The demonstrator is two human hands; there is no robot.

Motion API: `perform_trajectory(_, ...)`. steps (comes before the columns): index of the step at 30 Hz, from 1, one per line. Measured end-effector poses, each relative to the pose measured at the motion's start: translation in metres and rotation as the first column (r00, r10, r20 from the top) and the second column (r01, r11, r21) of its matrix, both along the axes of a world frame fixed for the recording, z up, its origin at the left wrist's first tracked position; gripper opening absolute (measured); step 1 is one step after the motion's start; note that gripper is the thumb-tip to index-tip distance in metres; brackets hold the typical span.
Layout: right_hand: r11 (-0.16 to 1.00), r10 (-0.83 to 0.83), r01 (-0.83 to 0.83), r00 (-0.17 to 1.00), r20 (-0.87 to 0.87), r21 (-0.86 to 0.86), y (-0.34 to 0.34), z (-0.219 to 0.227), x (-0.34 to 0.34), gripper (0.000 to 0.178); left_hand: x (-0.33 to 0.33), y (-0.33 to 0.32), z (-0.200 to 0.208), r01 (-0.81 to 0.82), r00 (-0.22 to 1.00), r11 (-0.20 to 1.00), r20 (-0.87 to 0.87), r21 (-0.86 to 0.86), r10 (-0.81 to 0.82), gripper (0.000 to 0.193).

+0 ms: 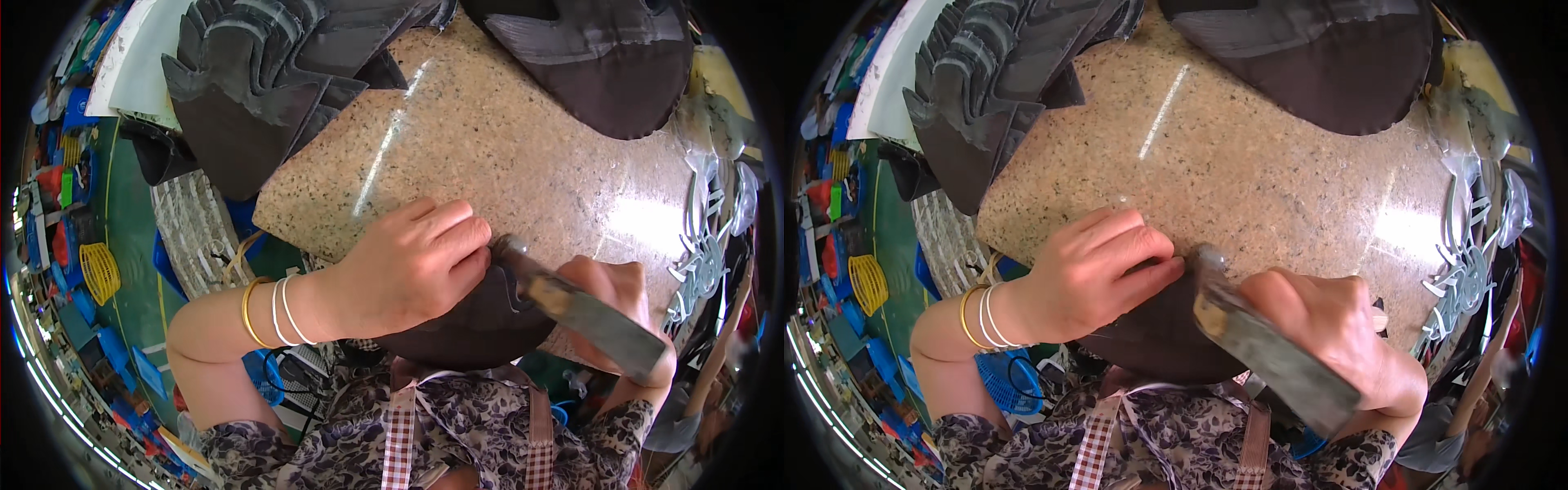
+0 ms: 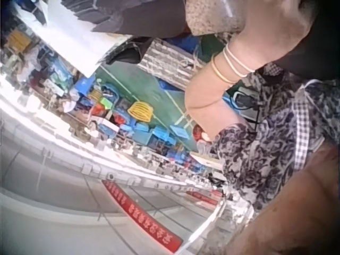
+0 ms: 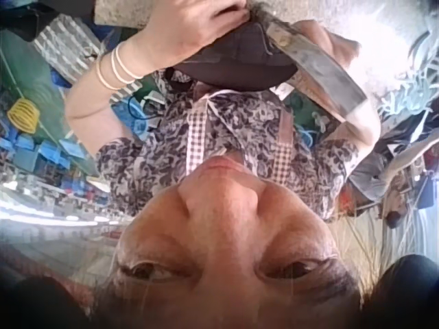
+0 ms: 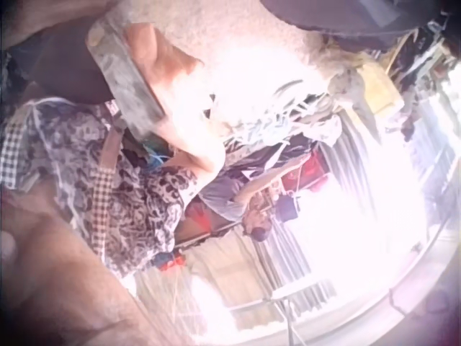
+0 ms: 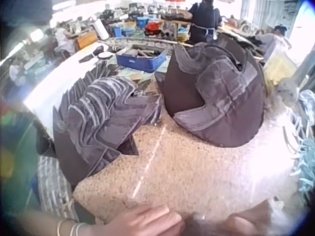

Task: The person folds the glued edges of shoe upper components by hand and flattens the seams against a stone slab using a hammer.

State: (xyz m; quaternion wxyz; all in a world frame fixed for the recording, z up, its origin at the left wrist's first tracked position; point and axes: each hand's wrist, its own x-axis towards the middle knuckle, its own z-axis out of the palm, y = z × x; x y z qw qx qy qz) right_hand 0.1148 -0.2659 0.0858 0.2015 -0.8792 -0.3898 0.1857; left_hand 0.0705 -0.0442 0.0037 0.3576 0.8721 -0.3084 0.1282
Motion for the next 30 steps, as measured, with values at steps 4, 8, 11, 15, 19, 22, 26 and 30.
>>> perform_trajectory(4, 0.998, 0.028, -0.017, 0.978, -0.207, 0.054, -0.001, -0.006, 0.007, 0.019, 0.005, 0.020, -0.009, 0.013, 0.988, 0.989, -0.152, -0.147, -0.035, 0.018)
perform_trajectory(8, 0.982, 0.152, -0.140, 0.984, -0.097, 0.123, 0.003, -0.008, 0.013, 0.026, -0.014, 0.010, 0.002, -0.103, 0.994, 0.992, 0.032, 0.076, 0.101, 0.018)
perform_trajectory(11, 0.972, 0.234, -0.231, 0.968, -0.089, 0.036, 0.010, -0.006, 0.016, 0.025, -0.008, 0.022, -0.003, -0.097, 0.987, 0.995, -0.135, -0.031, 0.092, 0.018)
perform_trajectory(15, 0.963, 0.257, -0.249, 0.963, -0.080, 0.099, 0.015, -0.004, 0.027, 0.022, -0.016, 0.014, 0.006, -0.131, 0.979, 0.991, -0.153, 0.018, 0.132, 0.018)
perform_trajectory(19, 0.967, 0.254, -0.252, 0.950, -0.181, 0.036, 0.017, 0.003, 0.025, 0.022, -0.014, 0.025, 0.002, -0.125, 0.977, 0.992, -0.178, -0.034, 0.117, 0.021)
perform_trajectory(22, 0.973, 0.228, -0.219, 0.958, -0.173, 0.071, 0.023, 0.001, 0.024, 0.020, -0.022, 0.021, 0.005, -0.143, 0.937, 0.986, -0.333, -0.090, 0.106, 0.023)
perform_trajectory(26, 0.959, 0.144, -0.113, 0.984, -0.105, 0.261, 0.029, -0.009, 0.020, 0.021, -0.035, 0.012, 0.006, -0.241, 0.971, 0.966, 0.018, 0.097, 0.240, 0.020)
perform_trajectory(30, 0.951, 0.301, -0.288, 0.946, -0.123, 0.112, 0.030, -0.001, 0.030, 0.023, -0.027, 0.030, -0.002, -0.208, 0.946, 0.965, -0.283, -0.160, 0.157, 0.025)
